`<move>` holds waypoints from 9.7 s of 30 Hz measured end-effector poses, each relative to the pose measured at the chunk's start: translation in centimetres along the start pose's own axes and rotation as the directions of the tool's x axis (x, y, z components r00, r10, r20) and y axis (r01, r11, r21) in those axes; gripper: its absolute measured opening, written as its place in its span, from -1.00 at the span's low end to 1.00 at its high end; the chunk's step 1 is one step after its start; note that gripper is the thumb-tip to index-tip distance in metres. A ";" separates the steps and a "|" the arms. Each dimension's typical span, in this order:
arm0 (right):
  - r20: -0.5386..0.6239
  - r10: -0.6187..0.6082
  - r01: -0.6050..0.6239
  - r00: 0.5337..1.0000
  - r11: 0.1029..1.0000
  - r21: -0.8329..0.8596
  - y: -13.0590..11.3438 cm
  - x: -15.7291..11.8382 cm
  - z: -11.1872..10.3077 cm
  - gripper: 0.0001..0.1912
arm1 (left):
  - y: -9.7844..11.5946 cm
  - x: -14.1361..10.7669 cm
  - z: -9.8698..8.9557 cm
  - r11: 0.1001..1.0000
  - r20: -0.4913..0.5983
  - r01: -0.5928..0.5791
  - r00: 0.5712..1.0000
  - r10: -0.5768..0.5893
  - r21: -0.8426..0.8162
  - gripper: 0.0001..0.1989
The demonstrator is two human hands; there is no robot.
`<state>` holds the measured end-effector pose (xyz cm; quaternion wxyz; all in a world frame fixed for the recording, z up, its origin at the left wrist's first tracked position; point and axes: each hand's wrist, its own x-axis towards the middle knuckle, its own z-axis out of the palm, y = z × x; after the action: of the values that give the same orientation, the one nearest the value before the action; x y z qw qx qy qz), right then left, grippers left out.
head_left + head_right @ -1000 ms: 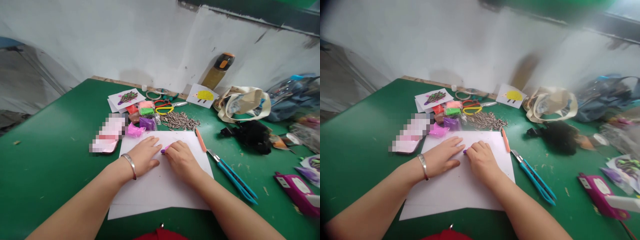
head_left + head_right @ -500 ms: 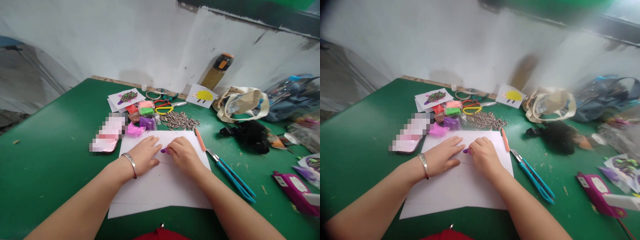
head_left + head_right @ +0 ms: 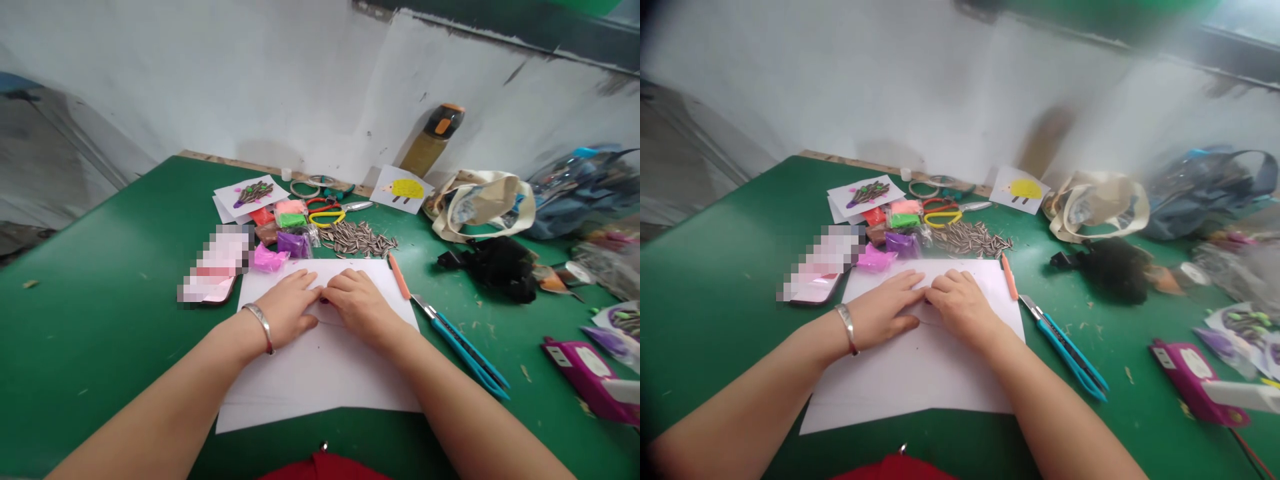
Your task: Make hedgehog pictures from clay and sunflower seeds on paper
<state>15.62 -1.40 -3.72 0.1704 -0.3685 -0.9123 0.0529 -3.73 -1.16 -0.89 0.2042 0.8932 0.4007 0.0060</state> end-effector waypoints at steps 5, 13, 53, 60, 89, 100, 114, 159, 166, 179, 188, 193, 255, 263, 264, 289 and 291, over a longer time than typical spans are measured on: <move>-0.073 0.067 -0.065 0.995 0.997 0.040 0.2 0.1 0.1 -0.82 | -0.1 0.0 0.1 1.000 0.001 -0.002 1.000 0.002 0.009 -0.49; 0.006 0.004 -0.004 1.000 1.000 0.000 -0.2 0.1 0.2 -0.80 | -0.3 0.0 0.3 1.000 -0.027 -0.003 1.000 0.003 -0.006 -0.56; -0.044 0.024 -0.022 0.999 0.999 0.047 0.1 -0.3 0.2 -0.83 | -0.2 0.0 0.2 0.998 -0.011 -0.009 1.000 0.010 0.066 -0.58; -0.052 0.001 -0.002 0.999 1.000 -0.004 0.2 -0.2 0.4 -0.82 | -0.2 0.1 0.2 0.998 0.016 0.015 1.000 -0.016 0.053 -0.54; -0.038 0.018 -0.020 0.999 0.999 -0.050 -0.3 -0.9 0.1 -0.81 | -0.3 -0.4 0.3 0.991 0.007 -0.010 1.000 0.009 0.132 -0.52; -0.021 -0.012 0.011 1.000 0.998 -0.069 -0.7 -0.6 0.2 -0.81 | 0.1 -0.4 0.1 0.997 0.040 0.021 0.999 -0.024 0.075 -0.51; -0.013 0.008 -0.008 1.000 1.000 0.002 -0.2 -0.9 -0.1 -0.81 | 0.0 -0.4 0.3 0.996 0.026 0.032 0.999 -0.034 0.078 -0.53; -0.028 0.082 -0.083 0.996 0.995 -0.046 -0.2 -0.5 0.0 -0.84 | 0.2 -0.4 0.0 0.997 0.022 -0.003 1.000 0.001 0.081 -0.57; -0.042 0.064 -0.066 0.997 0.996 -0.063 -0.4 -0.4 0.1 -0.83 | 0.3 -0.3 -0.2 0.998 0.062 0.021 0.998 -0.025 0.066 -0.54; -0.093 0.306 -0.276 0.948 0.930 0.244 1.2 -1.0 0.2 -0.82 | -0.2 -1.0 -0.6 0.996 0.074 -0.009 0.997 0.003 0.085 -0.53; -0.124 0.293 -0.255 0.948 0.933 0.253 1.3 -0.8 0.8 -0.81 | 0.7 -1.1 -0.3 0.987 0.058 -0.002 0.998 -0.007 0.162 -0.56; -0.123 0.302 -0.262 0.945 0.928 0.264 1.4 -0.8 0.9 -0.81 | 1.1 -1.1 -0.2 0.977 0.061 0.023 0.997 -0.037 0.212 -0.54; -0.077 0.313 -0.297 0.947 0.940 0.169 -1.9 -1.7 0.3 -0.79 | 1.0 -0.6 -0.5 0.992 -0.034 -0.054 0.998 0.059 0.114 -0.74; -0.083 0.353 -0.345 0.932 0.934 0.095 -1.8 -1.4 1.0 -0.79 | 1.0 -0.5 -0.4 0.994 -0.008 -0.022 1.000 0.023 0.106 -0.73; -0.086 0.356 -0.347 0.931 0.932 0.101 -1.8 -1.4 1.0 -0.79 | 1.0 -0.5 -0.3 0.994 -0.014 -0.027 1.000 0.029 0.103 -0.73; -0.167 0.296 -0.291 0.940 0.955 0.053 -2.0 -1.5 0.8 -0.81 | 1.0 -0.5 -0.8 0.993 0.012 -0.029 1.000 0.028 0.110 -0.79; -0.167 0.252 -0.253 0.953 0.967 0.015 -2.0 -1.7 0.9 -0.82 | 1.0 -0.5 -0.8 0.994 0.008 -0.025 1.000 0.025 0.104 -0.80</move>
<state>15.11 -3.98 -4.56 0.2373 -0.4857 -0.8403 0.0401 -3.50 -1.89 0.27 0.1586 0.9075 0.3886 -0.0152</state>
